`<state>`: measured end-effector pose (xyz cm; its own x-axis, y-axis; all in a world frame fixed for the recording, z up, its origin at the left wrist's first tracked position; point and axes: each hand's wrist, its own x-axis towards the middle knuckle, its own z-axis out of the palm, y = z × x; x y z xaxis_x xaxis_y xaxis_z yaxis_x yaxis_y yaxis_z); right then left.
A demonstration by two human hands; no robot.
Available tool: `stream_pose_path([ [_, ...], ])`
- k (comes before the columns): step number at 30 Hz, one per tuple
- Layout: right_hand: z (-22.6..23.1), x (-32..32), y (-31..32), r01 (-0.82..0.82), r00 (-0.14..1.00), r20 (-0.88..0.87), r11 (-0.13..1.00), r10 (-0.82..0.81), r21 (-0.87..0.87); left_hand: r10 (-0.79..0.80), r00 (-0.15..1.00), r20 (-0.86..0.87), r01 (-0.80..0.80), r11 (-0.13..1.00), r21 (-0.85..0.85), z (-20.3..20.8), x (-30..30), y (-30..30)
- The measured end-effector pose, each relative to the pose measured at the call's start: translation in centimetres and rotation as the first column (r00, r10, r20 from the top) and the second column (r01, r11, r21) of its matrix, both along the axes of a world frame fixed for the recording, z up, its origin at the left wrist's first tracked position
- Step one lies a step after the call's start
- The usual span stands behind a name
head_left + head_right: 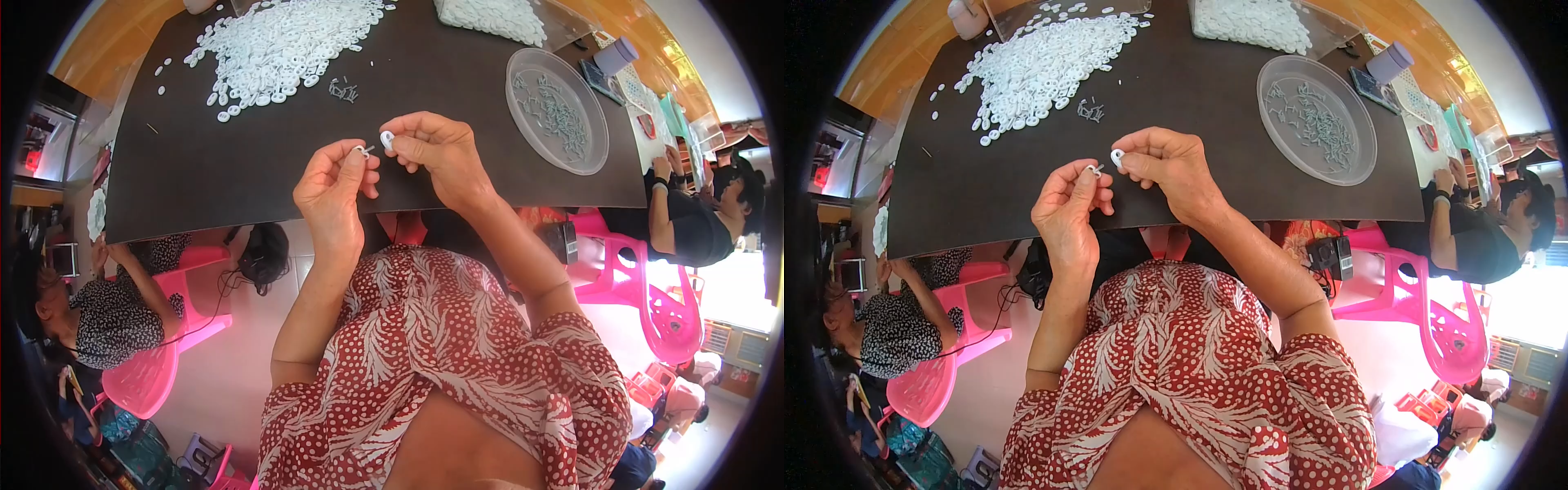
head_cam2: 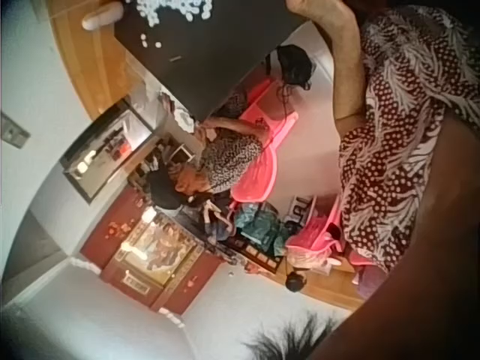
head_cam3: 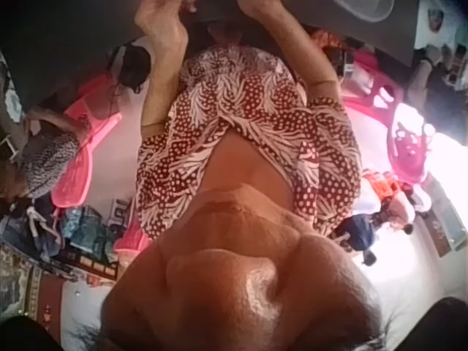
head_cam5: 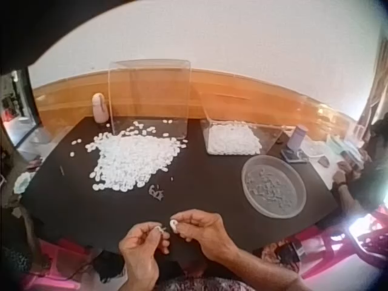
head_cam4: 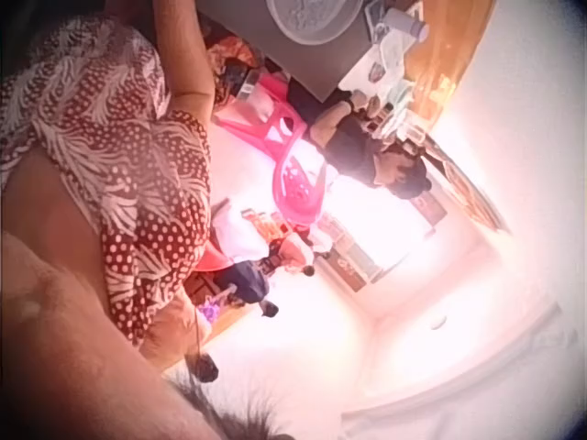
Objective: Connecting white plastic rings using small metal links manually.
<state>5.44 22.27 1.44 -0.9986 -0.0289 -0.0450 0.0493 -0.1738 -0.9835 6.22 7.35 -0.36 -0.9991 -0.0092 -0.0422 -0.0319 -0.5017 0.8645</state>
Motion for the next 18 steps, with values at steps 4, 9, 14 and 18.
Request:
stream_pose_path([
  [4, -0.1, 0.0, -0.1, 0.006, 1.000, 0.015, 0.999, -0.006, -0.041, 0.021, 0.998, -0.052, -0.022, 1.000, -0.020, 0.0, 0.2, 0.2],
  [9, -0.3, 0.0, -0.4, 0.033, 0.999, -0.007, 0.999, -0.033, 0.002, 0.011, 0.998, -0.060, -0.014, 0.998, -0.059, -0.1, 0.5, 0.2],
  [14, -0.2, 0.2, -0.8, 0.042, 0.998, -0.051, 0.996, -0.038, 0.085, 0.040, 0.998, -0.051, -0.046, 0.991, -0.125, 0.0, 0.8, 0.2],
  [18, -0.1, 0.3, -1.2, 0.055, 0.996, -0.075, 0.992, -0.046, 0.117, 0.050, 0.997, -0.054, -0.058, 0.988, -0.146, 0.0, 0.9, 0.2],
])
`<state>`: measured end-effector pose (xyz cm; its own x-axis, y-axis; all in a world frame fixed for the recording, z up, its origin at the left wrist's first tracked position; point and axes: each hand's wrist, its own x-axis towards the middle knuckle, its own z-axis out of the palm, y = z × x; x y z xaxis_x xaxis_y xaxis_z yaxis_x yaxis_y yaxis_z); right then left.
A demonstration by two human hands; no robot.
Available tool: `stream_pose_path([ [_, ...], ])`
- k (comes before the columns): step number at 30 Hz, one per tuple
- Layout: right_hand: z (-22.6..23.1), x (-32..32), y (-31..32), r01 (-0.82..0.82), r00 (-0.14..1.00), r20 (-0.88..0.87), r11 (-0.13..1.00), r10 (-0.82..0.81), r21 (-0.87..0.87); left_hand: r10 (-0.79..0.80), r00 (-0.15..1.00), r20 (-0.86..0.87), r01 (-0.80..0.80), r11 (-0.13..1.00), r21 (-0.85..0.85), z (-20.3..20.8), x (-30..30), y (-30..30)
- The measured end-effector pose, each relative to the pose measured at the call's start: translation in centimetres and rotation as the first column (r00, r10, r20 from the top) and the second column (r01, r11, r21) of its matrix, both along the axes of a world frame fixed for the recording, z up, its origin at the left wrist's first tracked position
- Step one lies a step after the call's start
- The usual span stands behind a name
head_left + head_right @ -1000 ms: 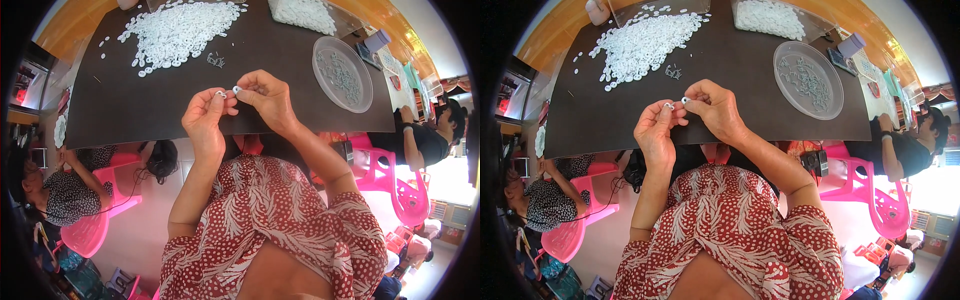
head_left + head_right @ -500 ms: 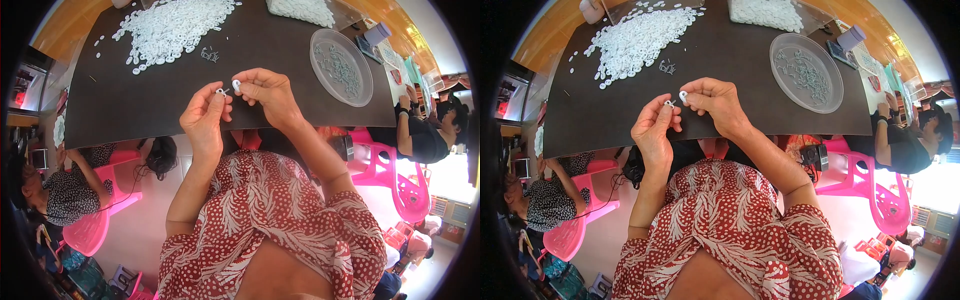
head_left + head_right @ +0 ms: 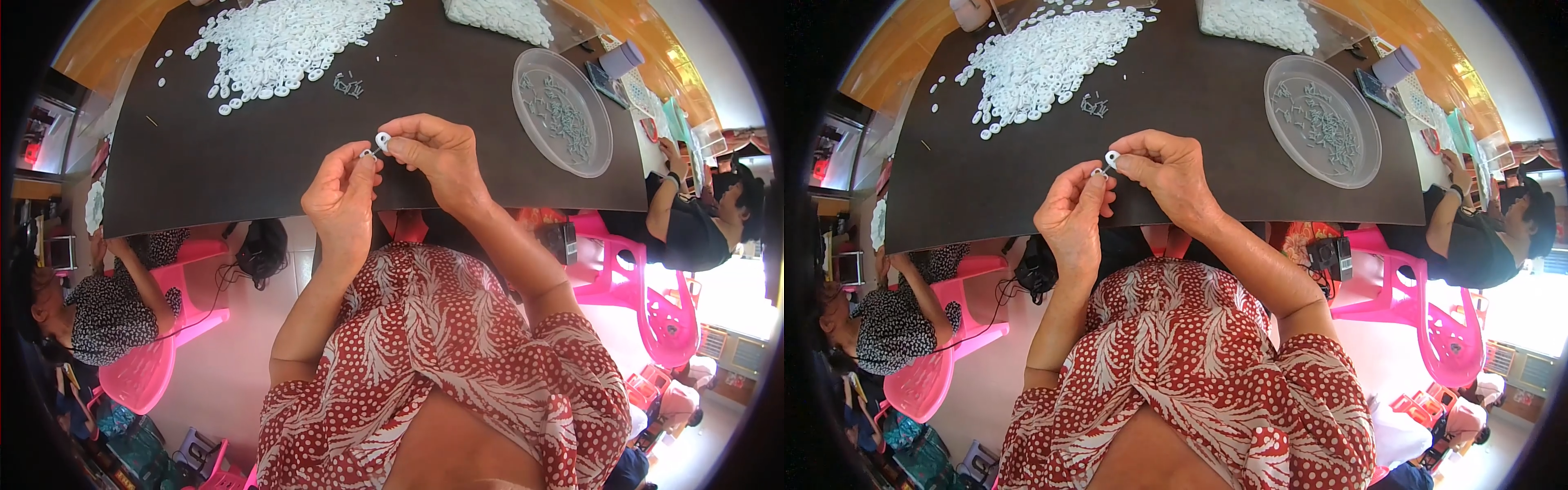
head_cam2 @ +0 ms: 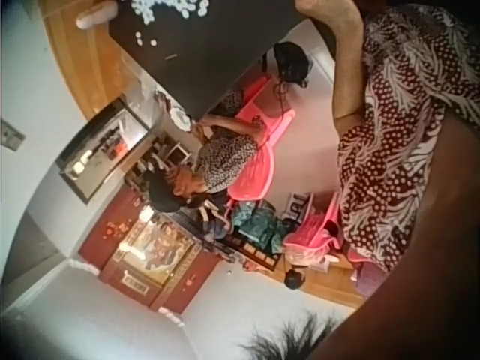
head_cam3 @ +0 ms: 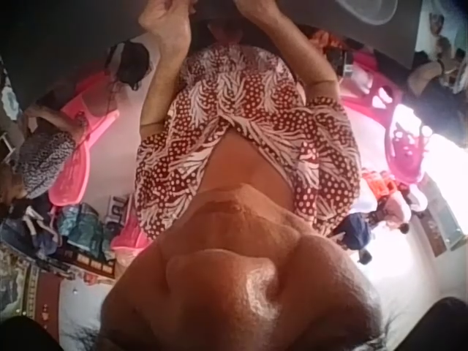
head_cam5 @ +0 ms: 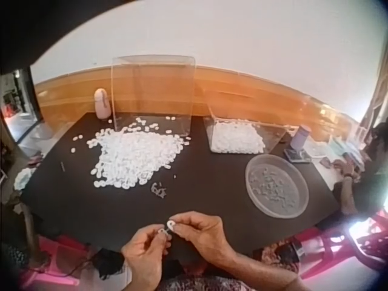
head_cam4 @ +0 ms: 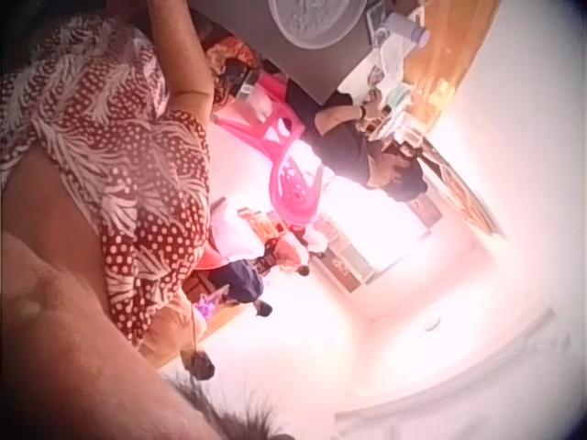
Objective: Connecting white plastic rings using small metal links manually.
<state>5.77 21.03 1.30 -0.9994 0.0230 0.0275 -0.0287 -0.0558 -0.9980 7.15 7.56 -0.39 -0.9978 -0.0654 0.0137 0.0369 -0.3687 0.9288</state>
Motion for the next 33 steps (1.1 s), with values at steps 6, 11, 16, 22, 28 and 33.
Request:
stream_pose_path([
  [6, -0.06, 0.08, -0.45, 0.023, 0.998, -0.067, 0.999, -0.021, 0.038, 0.021, 1.000, -0.003, -0.021, 0.998, -0.053, -0.10, 0.14, -0.04],
  [11, -0.25, 0.28, -0.70, 0.041, 0.997, -0.068, 0.998, -0.037, 0.051, 0.024, 1.000, -0.012, -0.025, 0.998, -0.063, -0.13, 0.21, -0.03],
  [16, -0.56, 0.39, -0.78, 0.063, 0.993, -0.101, 0.997, -0.058, 0.053, 0.023, 1.000, -0.012, -0.023, 0.999, -0.035, -0.32, 0.22, 0.16],
  [22, -0.72, 0.49, -0.64, 0.094, 0.978, -0.197, 0.984, -0.063, 0.152, 0.018, 1.000, -0.005, -0.018, 1.000, -0.014, -0.40, 0.29, 0.16],
  [28, -0.57, 0.69, -1.03, 0.125, 0.968, -0.239, 0.974, -0.078, 0.189, 0.019, 0.999, -0.030, -0.020, 0.999, -0.028, -0.28, 0.30, 0.21],
  [33, -0.61, 0.65, -0.91, 0.089, 0.970, -0.241, 0.967, -0.029, 0.240, 0.028, 0.997, -0.068, -0.029, 0.999, -0.018, -0.47, 0.24, 0.27],
])
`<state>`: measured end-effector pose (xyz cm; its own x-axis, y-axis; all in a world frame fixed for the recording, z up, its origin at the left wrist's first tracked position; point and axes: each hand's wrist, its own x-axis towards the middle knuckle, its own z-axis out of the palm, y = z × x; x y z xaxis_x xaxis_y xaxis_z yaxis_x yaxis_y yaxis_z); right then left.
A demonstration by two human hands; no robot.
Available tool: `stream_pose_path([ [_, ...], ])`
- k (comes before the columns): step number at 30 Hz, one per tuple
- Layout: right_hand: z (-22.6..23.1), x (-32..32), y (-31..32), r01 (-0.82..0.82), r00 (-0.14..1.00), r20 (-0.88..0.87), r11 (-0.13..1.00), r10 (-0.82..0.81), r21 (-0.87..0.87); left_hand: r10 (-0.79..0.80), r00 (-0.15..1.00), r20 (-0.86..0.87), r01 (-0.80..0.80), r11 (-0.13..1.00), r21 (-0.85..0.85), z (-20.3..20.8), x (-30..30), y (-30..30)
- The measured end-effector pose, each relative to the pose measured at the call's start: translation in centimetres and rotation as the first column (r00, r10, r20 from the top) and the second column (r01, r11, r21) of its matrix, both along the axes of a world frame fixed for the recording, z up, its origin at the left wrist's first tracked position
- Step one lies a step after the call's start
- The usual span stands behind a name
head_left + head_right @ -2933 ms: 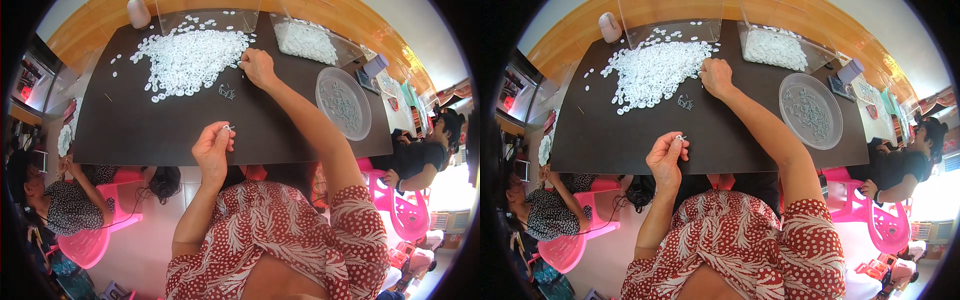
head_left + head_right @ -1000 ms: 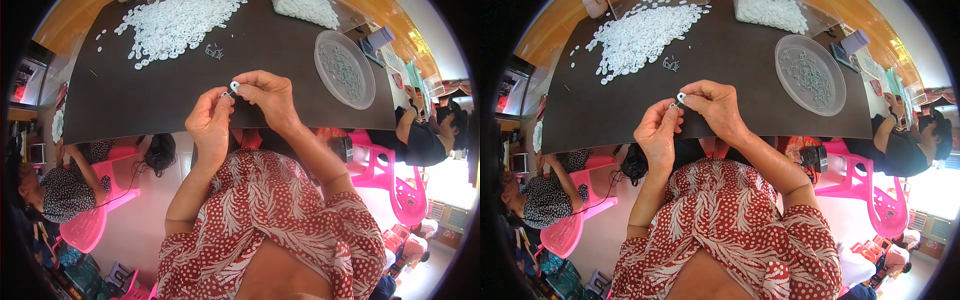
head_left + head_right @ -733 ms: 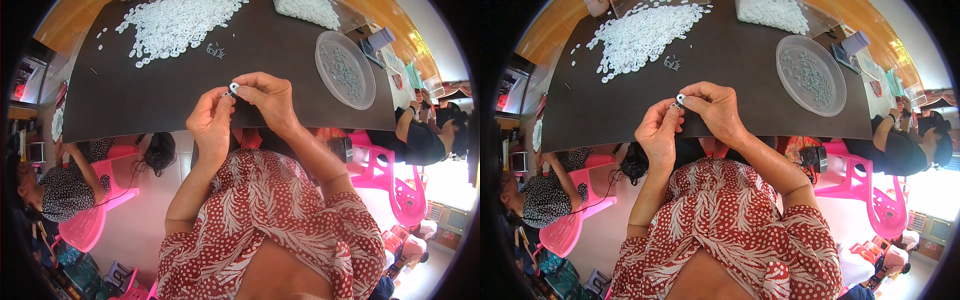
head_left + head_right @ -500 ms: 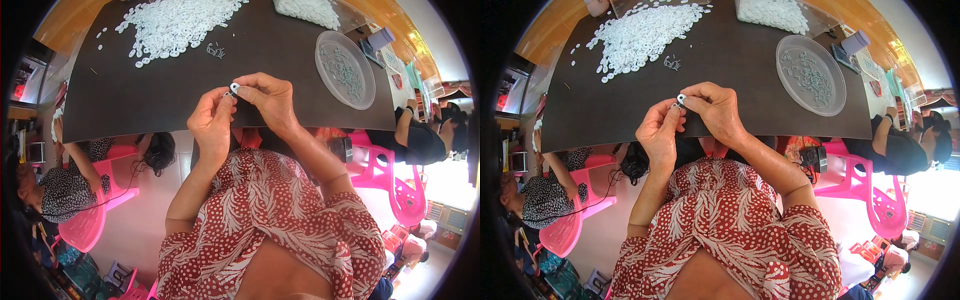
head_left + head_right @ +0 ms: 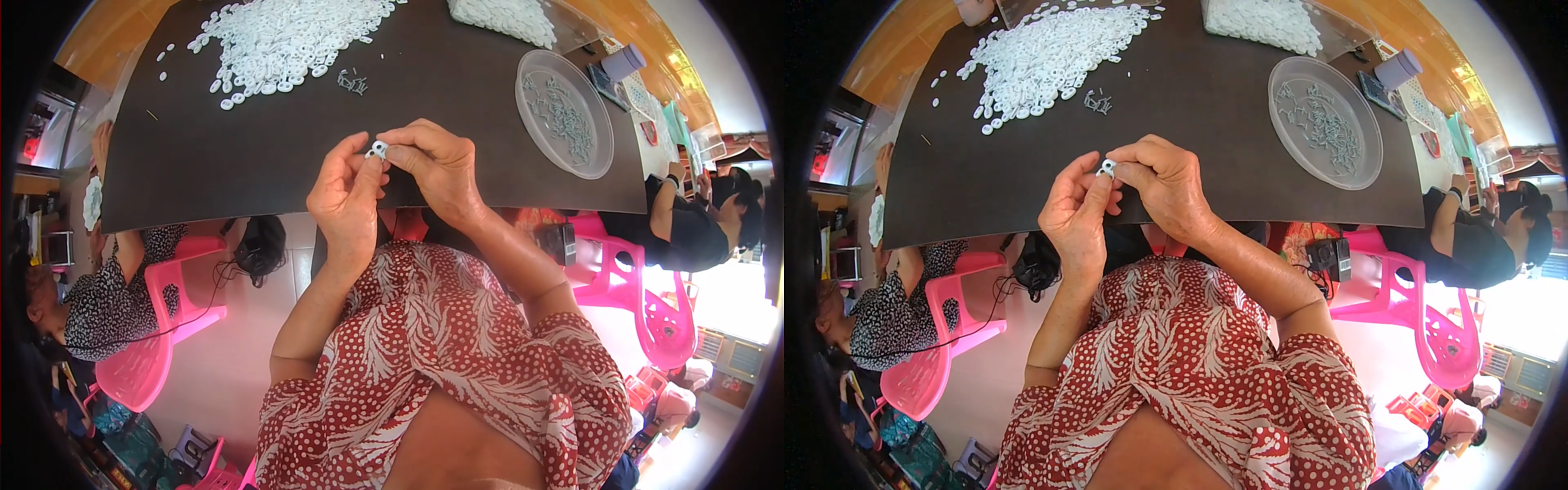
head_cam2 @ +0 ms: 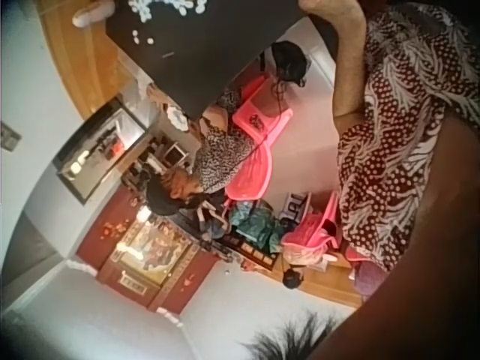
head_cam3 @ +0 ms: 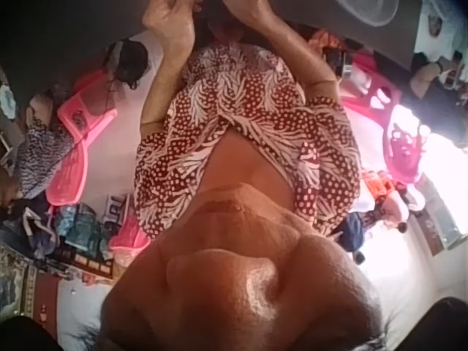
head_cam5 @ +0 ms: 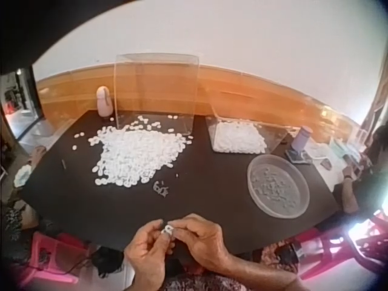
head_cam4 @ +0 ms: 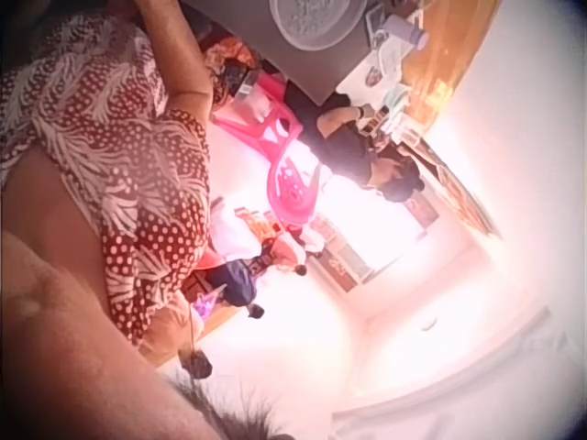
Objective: Connecting white plastic rings using small metal links manually.
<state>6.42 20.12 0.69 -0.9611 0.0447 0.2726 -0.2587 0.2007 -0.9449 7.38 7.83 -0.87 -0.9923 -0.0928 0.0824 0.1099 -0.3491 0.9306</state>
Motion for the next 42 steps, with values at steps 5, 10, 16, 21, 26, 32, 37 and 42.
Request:
stream_pose_path([
  [5, -0.1, -0.1, -0.1, -0.004, 0.999, -0.040, 0.999, 0.006, 0.044, -0.044, 0.998, -0.035, 0.044, 0.999, -0.005, -0.4, -0.1, 0.0],
  [10, 0.0, -0.1, -0.2, 0.011, 0.999, -0.046, 0.993, -0.006, 0.117, -0.060, 0.998, -0.034, 0.062, 0.997, 0.051, -0.6, 0.0, 0.0],
  [16, 0.2, -0.1, -0.3, 0.025, 0.999, 0.043, 1.000, -0.024, -0.014, -0.064, 0.998, -0.026, 0.066, 0.993, 0.102, -0.8, -0.3, 0.0],
  [21, 0.1, -0.4, 0.1, 0.004, 0.993, -0.113, 0.981, 0.019, 0.196, -0.096, 0.995, -0.008, 0.096, 0.982, 0.161, -0.9, -0.5, 0.1],
  [26, -0.6, -0.3, 0.0, 0.044, 0.986, -0.167, 0.974, -0.006, 0.223, -0.101, 0.994, 0.027, 0.094, 0.977, 0.189, -0.8, -0.6, 0.2],
  [32, -0.4, -0.1, -0.2, 0.034, 0.982, -0.189, 0.973, 0.010, 0.227, -0.068, 0.996, 0.056, 0.054, 0.972, 0.227, -0.7, -1.0, 0.2],
  [37, -0.2, -0.4, -0.2, 0.113, 0.932, -0.360, 0.911, 0.041, 0.397, -0.049, 0.984, 0.173, -0.002, 0.959, 0.283, 0.6, -1.2, 0.3],
  [42, -0.3, -0.2, -0.3, 0.154, 0.933, -0.360, 0.904, 0.000, 0.399, -0.060, 0.975, 0.213, -0.012, 0.947, 0.322, 0.9, -1.2, 0.3],
])
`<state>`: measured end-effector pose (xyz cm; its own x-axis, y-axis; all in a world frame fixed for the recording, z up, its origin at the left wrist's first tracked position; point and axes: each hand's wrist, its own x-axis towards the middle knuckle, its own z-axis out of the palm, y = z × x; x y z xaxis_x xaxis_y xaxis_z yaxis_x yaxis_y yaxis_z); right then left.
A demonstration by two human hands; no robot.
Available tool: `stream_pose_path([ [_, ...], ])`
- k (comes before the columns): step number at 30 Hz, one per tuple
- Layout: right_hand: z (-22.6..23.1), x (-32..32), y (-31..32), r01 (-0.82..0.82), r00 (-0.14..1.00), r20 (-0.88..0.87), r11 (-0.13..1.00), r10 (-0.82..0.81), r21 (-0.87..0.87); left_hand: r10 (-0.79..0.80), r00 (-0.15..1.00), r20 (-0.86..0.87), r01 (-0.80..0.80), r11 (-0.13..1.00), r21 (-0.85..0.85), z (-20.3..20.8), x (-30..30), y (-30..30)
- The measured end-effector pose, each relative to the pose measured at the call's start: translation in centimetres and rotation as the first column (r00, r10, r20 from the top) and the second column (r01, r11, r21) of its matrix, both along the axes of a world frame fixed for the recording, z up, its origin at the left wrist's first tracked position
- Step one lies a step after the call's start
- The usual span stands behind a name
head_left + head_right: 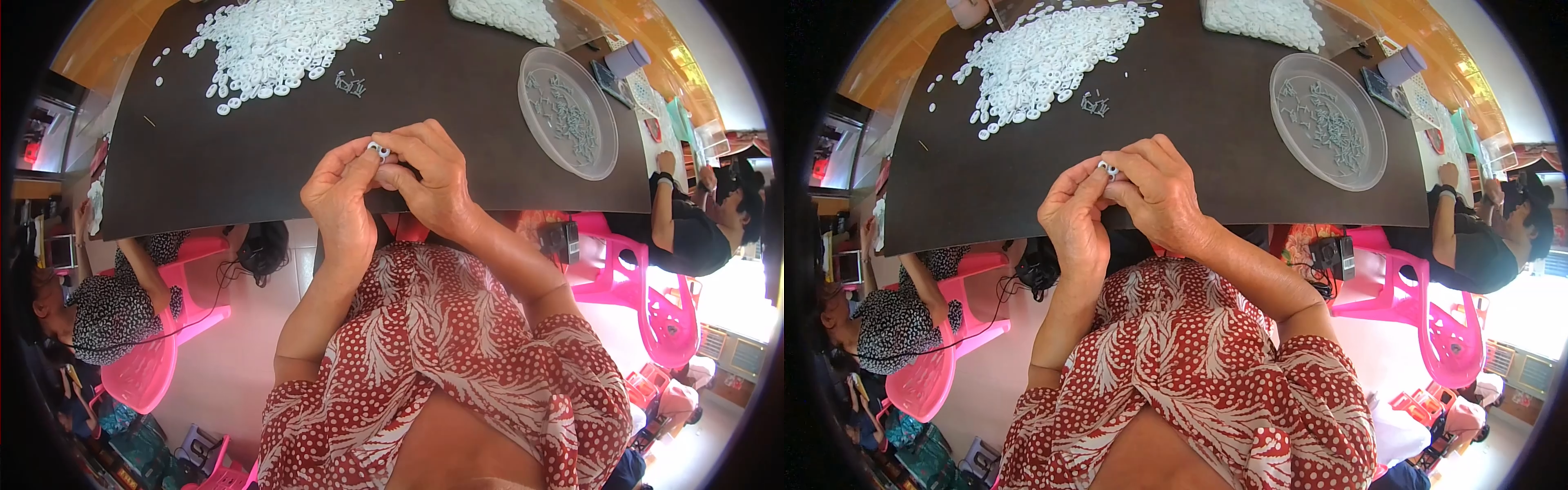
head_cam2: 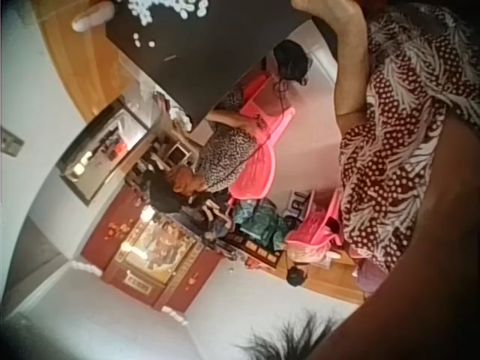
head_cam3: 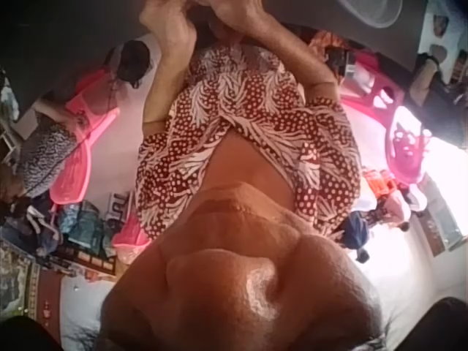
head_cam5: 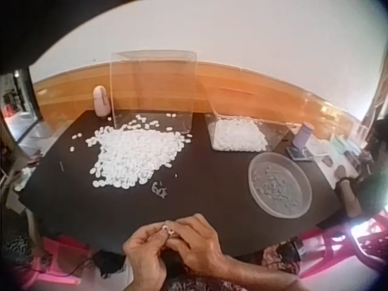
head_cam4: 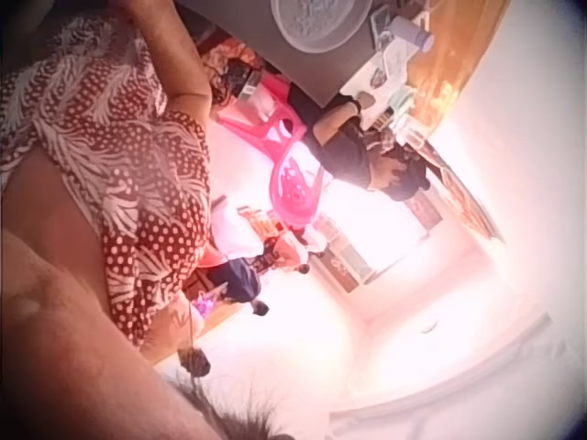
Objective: Connecting white plastic rings using small metal links manually.
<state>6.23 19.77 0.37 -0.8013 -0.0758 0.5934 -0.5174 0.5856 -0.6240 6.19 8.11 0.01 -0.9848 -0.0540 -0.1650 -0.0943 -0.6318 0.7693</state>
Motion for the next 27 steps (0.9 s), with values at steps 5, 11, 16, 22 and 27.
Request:
stream_pose_path([
  [5, -0.1, 0.1, -0.1, 0.019, 1.000, 0.014, 1.000, -0.018, -0.024, -0.003, 1.000, -0.014, 0.003, 1.000, -0.011, -0.2, 0.1, -0.2],
  [11, -0.1, 0.0, 0.2, 0.011, 0.995, -0.102, 1.000, -0.010, 0.001, -0.113, 0.985, -0.127, 0.107, 0.993, -0.056, -0.3, 0.2, -0.8],
  [16, -0.3, 0.2, 0.1, -0.004, 0.992, -0.125, 1.000, 0.002, -0.017, -0.125, 0.968, -0.217, 0.107, 0.990, -0.090, -1.5, 0.2, -1.2],
  [22, -0.1, 0.4, -0.4, -0.035, 0.989, -0.148, 0.998, 0.025, -0.061, -0.026, 0.955, -0.295, -0.007, 0.994, -0.112, -1.8, 0.6, -1.0],
  [27, -0.2, 0.6, -0.7, -0.051, 0.986, -0.161, 0.995, 0.037, -0.083, 0.042, 0.932, -0.360, -0.089, 0.989, -0.116, -2.3, 0.8, -0.6],
])
